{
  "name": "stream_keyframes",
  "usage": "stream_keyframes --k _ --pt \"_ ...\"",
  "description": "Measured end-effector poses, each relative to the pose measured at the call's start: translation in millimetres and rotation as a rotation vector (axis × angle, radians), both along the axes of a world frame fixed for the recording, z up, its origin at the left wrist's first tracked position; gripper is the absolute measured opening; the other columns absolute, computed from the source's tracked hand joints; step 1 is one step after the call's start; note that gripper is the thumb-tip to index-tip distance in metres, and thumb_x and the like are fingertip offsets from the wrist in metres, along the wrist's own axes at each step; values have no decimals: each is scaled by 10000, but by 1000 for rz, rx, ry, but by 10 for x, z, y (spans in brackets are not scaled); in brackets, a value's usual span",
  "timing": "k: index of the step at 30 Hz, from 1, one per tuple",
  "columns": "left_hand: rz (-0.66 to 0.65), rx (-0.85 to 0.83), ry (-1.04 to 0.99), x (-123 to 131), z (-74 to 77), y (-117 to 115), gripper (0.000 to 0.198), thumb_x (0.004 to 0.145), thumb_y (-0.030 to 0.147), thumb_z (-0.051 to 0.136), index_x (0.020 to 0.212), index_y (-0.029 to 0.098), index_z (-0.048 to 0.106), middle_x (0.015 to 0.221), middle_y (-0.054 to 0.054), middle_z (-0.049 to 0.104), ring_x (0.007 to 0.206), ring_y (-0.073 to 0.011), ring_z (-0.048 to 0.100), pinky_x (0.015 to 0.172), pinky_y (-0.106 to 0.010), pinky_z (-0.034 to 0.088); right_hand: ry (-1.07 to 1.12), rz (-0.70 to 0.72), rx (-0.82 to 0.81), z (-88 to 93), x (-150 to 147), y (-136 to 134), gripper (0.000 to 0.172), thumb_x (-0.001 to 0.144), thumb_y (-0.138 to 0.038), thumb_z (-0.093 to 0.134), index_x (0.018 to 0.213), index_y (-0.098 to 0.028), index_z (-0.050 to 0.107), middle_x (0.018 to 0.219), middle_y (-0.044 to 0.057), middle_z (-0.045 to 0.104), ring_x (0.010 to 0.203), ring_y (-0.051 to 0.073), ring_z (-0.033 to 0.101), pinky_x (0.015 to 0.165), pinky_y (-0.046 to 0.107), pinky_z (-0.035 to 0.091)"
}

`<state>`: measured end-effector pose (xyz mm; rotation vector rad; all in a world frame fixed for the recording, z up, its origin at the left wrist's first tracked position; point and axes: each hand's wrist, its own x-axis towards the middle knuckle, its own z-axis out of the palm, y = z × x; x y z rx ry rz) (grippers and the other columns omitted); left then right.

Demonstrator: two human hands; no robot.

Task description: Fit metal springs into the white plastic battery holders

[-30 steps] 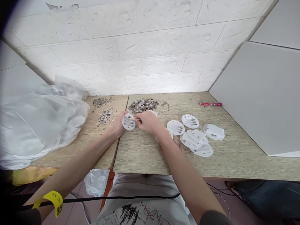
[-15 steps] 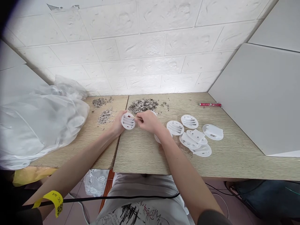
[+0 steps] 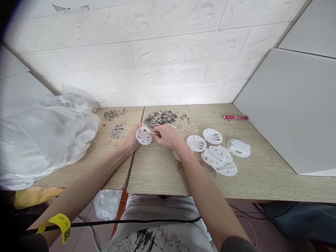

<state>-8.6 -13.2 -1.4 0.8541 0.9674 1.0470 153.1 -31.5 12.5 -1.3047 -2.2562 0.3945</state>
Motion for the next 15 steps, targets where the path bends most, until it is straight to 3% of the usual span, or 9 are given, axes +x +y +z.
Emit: stream_keyframes --k 5,15 --pt "-1 1 11 10 -3 -3 281 836 345 478 620 166 480 541 20 475 468 -92 415 491 -224 343 -67 -7 16 15 -11 -19 193 824 -228 482 669 -166 579 567 10 535 527 118 396 556 264 221" --pt "77 34 19 19 -71 -4 285 814 342 531 594 180 449 516 40 458 442 -87 389 476 -228 321 -149 -16 35 16 -59 -43 187 817 -200 483 669 -172 595 573 23 564 506 122 377 556 263 222"
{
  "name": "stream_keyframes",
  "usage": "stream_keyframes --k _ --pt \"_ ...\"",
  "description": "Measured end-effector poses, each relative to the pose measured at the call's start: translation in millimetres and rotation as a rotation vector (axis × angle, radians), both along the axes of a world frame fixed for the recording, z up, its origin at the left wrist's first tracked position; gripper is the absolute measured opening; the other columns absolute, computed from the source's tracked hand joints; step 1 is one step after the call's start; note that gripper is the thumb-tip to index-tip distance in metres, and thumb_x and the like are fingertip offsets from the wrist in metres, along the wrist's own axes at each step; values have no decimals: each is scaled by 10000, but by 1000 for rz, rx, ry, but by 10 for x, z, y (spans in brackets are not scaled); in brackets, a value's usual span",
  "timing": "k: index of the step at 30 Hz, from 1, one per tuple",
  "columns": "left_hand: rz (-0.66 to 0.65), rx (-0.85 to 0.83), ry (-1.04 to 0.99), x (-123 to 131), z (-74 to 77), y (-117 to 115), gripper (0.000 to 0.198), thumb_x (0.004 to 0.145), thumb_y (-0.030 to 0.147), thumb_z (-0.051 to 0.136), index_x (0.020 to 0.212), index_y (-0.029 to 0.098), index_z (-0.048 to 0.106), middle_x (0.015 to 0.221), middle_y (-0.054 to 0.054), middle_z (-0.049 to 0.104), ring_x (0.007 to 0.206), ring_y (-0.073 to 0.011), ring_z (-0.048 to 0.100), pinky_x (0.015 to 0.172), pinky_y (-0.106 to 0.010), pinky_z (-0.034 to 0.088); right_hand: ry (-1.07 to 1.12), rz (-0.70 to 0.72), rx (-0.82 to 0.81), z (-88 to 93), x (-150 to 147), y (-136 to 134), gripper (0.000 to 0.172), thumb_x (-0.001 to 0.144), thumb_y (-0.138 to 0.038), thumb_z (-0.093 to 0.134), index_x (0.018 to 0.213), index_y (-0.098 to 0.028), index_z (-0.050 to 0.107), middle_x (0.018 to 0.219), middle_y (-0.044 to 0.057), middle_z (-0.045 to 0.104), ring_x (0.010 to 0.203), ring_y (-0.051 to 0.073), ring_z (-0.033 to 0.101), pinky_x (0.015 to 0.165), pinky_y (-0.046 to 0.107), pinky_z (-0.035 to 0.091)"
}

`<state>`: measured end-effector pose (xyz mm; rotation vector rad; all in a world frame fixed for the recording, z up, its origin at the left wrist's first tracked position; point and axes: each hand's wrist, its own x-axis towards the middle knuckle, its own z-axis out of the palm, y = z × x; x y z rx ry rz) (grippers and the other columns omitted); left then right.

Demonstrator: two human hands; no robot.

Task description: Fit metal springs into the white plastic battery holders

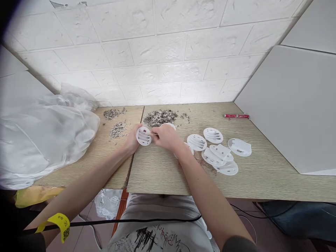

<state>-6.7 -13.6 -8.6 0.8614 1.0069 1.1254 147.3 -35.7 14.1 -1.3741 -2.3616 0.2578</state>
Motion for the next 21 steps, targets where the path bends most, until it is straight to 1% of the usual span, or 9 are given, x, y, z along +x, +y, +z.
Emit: stream_keyframes --k 4,8,15,21 --pt "-9 15 20 6 -22 -4 299 817 351 540 587 175 466 519 34 460 450 -91 403 479 -230 326 -55 4 6 14 -18 -2 190 817 -185 475 650 -177 564 550 15 535 493 122 349 549 267 214" --pt "-2 30 22 14 0 -13 289 820 340 540 593 173 478 533 30 474 460 -91 415 490 -229 340 -83 -7 -6 25 -33 -12 180 828 -189 466 680 -174 567 574 25 547 499 126 363 547 270 209" --pt "-14 -28 -37 -6 20 14 272 832 341 498 617 175 484 541 27 484 461 -96 426 486 -230 355 56 -1 -12 17 30 -5 188 857 -229 467 734 -167 595 607 21 578 546 129 433 563 261 237" --pt "-28 -17 -59 -5 31 12 269 827 345 524 625 173 473 543 28 485 464 -92 427 482 -224 356 97 -6 -30 29 67 -8 190 840 -234 491 716 -162 616 576 6 563 509 112 395 550 253 238"
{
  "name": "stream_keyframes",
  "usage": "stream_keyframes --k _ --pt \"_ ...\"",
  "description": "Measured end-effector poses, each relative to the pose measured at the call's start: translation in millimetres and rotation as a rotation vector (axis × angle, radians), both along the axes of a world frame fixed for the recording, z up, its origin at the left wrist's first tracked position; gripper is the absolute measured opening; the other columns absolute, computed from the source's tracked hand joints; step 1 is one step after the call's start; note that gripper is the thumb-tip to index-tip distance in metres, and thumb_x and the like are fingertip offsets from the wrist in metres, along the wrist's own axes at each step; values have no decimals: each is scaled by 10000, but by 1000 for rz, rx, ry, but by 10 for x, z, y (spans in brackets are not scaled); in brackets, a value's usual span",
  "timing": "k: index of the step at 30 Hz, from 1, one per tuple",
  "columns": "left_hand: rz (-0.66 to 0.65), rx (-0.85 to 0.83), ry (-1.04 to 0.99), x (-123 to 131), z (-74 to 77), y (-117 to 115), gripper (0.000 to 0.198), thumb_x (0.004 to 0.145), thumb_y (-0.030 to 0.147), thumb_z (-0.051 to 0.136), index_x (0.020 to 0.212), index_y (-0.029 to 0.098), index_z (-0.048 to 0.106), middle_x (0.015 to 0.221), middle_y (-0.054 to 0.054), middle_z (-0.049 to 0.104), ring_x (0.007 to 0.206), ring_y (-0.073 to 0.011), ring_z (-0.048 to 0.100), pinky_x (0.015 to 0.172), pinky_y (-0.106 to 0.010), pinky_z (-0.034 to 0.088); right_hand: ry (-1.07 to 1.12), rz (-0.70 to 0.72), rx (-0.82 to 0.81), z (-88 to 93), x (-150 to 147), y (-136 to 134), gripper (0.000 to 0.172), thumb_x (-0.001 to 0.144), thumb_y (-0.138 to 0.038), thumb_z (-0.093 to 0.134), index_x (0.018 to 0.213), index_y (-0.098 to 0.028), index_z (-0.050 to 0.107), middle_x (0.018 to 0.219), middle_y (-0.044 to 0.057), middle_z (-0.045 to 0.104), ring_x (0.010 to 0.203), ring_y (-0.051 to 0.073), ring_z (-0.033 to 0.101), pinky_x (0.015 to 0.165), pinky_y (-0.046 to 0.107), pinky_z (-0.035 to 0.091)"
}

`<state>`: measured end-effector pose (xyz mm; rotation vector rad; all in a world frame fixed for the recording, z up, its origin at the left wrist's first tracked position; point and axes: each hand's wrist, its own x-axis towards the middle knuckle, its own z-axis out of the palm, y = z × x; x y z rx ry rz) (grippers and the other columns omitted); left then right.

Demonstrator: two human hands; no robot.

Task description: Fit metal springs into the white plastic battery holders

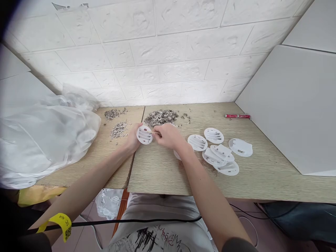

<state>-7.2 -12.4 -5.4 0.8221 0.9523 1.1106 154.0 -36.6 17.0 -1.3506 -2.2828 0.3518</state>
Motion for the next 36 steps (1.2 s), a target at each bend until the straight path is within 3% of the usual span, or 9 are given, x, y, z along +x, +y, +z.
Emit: stream_keyframes --k 9,17,22,30,36 --pt "5 10 142 43 5 -15 294 824 382 486 620 171 466 543 29 493 463 -92 441 489 -224 363 -119 -13 19 2 -33 -2 235 831 -238 484 633 -171 592 524 4 512 489 115 350 539 262 211" --pt "75 170 317 92 -42 -41 294 840 308 416 574 185 391 518 42 446 467 -81 366 482 -229 303 -257 -17 29 19 -85 4 231 817 -187 462 662 -163 631 564 42 570 511 131 382 550 270 214" --pt "79 212 332 90 -66 -31 325 849 341 442 570 186 377 515 42 439 477 -80 377 488 -226 296 -201 -29 15 -12 -98 21 214 806 -182 469 637 -161 599 559 26 549 519 123 379 560 265 228" --pt "-122 105 218 -36 0 2 373 827 497 510 684 157 562 622 1 575 549 -109 514 534 -236 420 14 -142 -102 16 62 47 267 862 -297 462 675 -160 595 584 -1 546 549 112 410 547 251 240" --pt "-338 34 224 -127 105 -1 239 759 319 683 851 100 702 861 -93 707 735 -129 637 702 -253 507 -106 -312 -118 16 31 22 267 890 -312 462 776 -184 668 704 35 655 627 146 512 551 257 257"
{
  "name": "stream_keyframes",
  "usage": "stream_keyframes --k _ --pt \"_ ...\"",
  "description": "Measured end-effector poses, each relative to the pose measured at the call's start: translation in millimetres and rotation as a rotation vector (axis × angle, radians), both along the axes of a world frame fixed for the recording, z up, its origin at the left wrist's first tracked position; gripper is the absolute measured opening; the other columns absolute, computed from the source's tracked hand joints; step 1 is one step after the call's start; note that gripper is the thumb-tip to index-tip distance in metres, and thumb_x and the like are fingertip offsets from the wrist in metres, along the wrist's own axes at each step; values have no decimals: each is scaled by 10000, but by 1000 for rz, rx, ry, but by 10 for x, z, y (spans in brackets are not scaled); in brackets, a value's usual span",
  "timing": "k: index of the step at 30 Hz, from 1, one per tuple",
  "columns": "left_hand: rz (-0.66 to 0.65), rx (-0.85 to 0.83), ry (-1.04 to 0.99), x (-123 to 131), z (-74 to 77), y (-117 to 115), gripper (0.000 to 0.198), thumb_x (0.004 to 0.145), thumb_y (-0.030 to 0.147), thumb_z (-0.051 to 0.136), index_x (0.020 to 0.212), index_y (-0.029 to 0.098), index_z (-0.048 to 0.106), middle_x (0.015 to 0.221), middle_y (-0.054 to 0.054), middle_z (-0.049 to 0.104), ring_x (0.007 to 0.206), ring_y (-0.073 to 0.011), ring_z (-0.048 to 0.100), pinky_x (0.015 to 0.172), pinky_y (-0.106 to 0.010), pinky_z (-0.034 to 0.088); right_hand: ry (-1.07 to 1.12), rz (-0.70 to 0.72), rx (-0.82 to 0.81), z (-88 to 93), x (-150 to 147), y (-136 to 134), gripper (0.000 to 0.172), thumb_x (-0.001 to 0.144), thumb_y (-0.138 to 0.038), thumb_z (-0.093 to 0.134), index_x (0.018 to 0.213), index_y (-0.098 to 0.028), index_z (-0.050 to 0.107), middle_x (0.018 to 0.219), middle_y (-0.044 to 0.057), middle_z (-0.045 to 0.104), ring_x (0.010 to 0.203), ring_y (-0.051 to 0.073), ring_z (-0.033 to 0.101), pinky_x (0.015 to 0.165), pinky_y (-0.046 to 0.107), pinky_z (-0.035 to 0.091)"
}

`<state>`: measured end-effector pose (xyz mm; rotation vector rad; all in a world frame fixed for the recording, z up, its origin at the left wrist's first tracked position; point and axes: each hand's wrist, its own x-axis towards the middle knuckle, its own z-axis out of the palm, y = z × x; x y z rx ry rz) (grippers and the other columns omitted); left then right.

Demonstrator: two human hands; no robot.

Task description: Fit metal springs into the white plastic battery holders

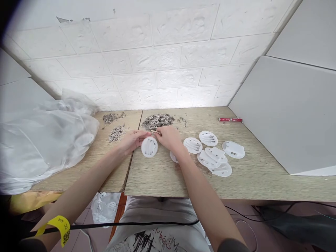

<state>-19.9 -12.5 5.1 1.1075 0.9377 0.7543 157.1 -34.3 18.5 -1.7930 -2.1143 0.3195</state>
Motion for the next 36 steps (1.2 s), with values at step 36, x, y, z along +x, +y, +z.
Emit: stream_keyframes --k 36 --pt "-149 1256 481 -39 -8 -76 143 867 170 459 868 199 600 915 -77 645 883 -166 578 811 -299 445 -15 -128 27 -39 -35 -6 261 880 -309 447 728 -180 615 741 51 638 629 141 498 529 263 217"
